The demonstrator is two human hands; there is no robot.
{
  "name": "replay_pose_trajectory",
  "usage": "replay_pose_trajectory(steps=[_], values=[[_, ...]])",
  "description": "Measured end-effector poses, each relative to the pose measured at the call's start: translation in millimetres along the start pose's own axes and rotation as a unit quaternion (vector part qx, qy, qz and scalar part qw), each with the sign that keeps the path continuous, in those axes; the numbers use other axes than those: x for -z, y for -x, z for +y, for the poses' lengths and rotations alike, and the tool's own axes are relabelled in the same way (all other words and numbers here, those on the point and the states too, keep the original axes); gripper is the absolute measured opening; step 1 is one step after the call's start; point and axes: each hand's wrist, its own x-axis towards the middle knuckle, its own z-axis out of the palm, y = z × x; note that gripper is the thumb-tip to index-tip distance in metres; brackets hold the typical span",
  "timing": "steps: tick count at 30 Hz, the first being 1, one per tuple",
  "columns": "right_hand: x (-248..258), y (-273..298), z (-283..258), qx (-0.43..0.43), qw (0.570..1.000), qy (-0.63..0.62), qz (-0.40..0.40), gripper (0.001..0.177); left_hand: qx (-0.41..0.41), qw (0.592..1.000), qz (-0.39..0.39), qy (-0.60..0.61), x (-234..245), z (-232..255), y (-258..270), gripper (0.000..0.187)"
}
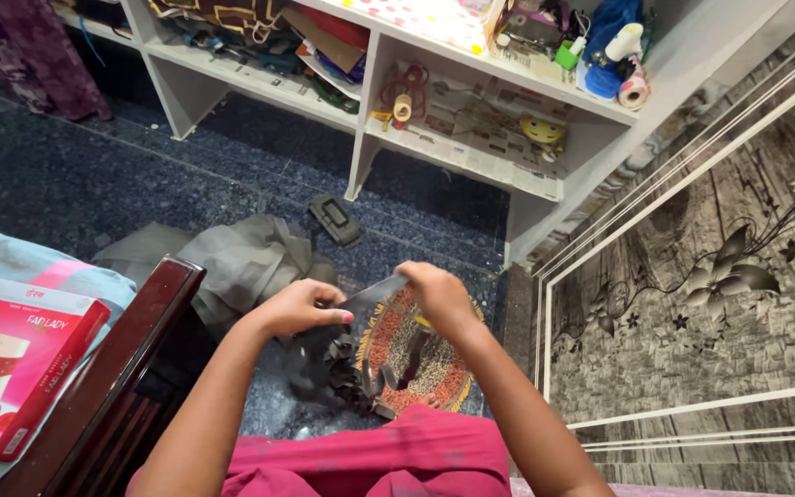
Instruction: The person straightens and untangles a collection of dark nylon straps, turning them over and pulling them through their hands.
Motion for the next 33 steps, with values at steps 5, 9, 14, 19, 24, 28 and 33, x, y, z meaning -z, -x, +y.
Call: replay_pose_trajectory(steps=[5,9,14,19,24,28,33], values=[[6.1,1.2,13.7,-0.029,0.999,0.026,0.022,0.024,-0.005,0.989,0.065,0.134,-5.3,-19.6,-8.9,0.038],[17.4,6.0,17.6,-0.05,0.994,-0.061,-0.069,0.04,-0.013,0.977,0.172,0.123,-13.0,-28.5,-14.0,0.031],[8.8,6.6,8.2,0.002,0.949,-0.227,-0.219,0.06,-0.042,0.948,0.288,0.129,-31.7,-8.7,-17.1,0.027],[-40.0,1.9,-15.9,-0.094,0.973,-0.183,-0.107,0.035,-0.041,0.916,0.398,0.011,-53.1,29.4,-18.0,0.022],[-60.9,5.9,-29.5,0.033,0.999,0.014,0.02,0.013,0.024,0.869,0.495,0.007,-55.8,29.3,-19.3,0.025],[-63.6,26.9,-44.4,0.071,0.997,0.029,-0.009,0.007,0.132,0.769,0.625,-0.021,-35.1,-21.1,-31.7,0.023],[-53.2,66.0,-59.0,0.058,0.997,-0.022,-0.035,0.011,0.086,0.686,0.702,0.17,-2.8,-108.8,-43.9,0.034]])
